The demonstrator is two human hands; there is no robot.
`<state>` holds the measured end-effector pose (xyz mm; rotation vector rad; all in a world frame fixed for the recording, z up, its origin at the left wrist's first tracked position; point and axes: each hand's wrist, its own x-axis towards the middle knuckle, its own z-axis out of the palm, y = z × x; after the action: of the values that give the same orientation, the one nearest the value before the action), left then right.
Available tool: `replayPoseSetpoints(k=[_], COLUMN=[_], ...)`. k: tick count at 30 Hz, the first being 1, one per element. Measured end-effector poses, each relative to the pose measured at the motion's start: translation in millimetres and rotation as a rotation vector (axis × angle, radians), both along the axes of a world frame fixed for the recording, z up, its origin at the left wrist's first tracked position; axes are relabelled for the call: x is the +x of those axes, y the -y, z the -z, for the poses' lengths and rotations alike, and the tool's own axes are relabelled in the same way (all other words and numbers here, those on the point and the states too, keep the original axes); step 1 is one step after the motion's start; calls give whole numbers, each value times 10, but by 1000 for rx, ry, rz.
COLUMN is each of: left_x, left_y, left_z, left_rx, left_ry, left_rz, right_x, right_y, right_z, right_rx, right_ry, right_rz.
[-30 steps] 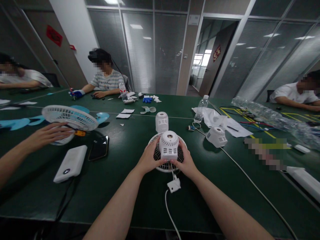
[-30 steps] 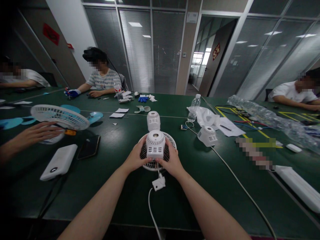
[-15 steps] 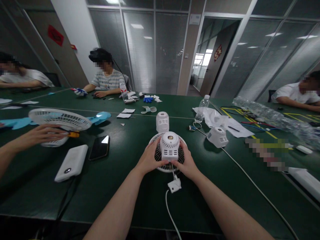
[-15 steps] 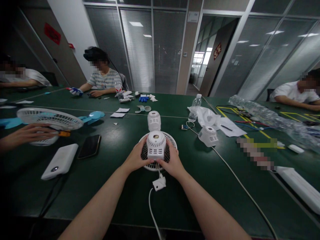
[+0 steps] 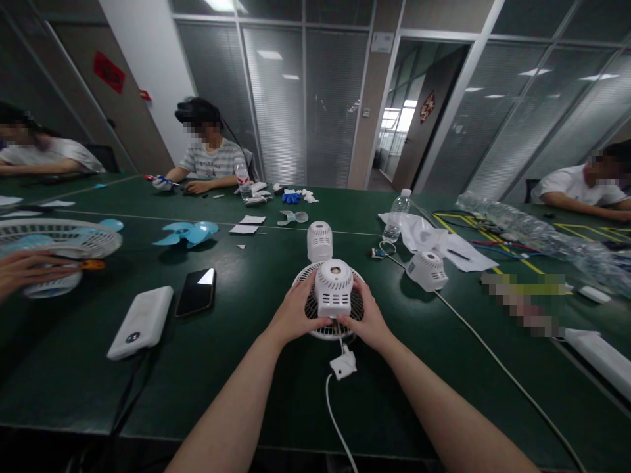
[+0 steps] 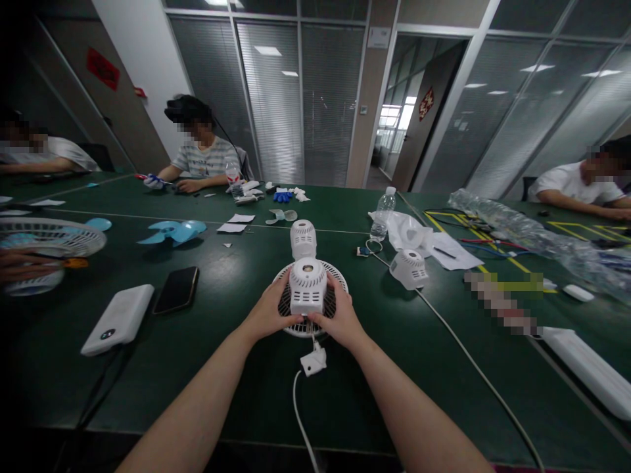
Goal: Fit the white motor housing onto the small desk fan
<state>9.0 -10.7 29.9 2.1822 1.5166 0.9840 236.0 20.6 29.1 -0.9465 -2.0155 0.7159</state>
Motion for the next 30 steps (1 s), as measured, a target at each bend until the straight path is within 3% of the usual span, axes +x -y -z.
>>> replayPoseSetpoints(k=[14, 24, 30], left_x=[-33, 8, 25], left_y=[-27, -35, -29], left_z=[45, 58, 51], left_rx=[7, -34, -24], left_ry=[71, 352, 387], left_rz=[36, 38, 37], right_x=[19, 49, 29], right_y=[-30, -34, -15], right_z=[42, 80, 82], right_rx=[15, 46, 100], right_ry=[-69, -17, 56], right_rz=[-45, -52, -22])
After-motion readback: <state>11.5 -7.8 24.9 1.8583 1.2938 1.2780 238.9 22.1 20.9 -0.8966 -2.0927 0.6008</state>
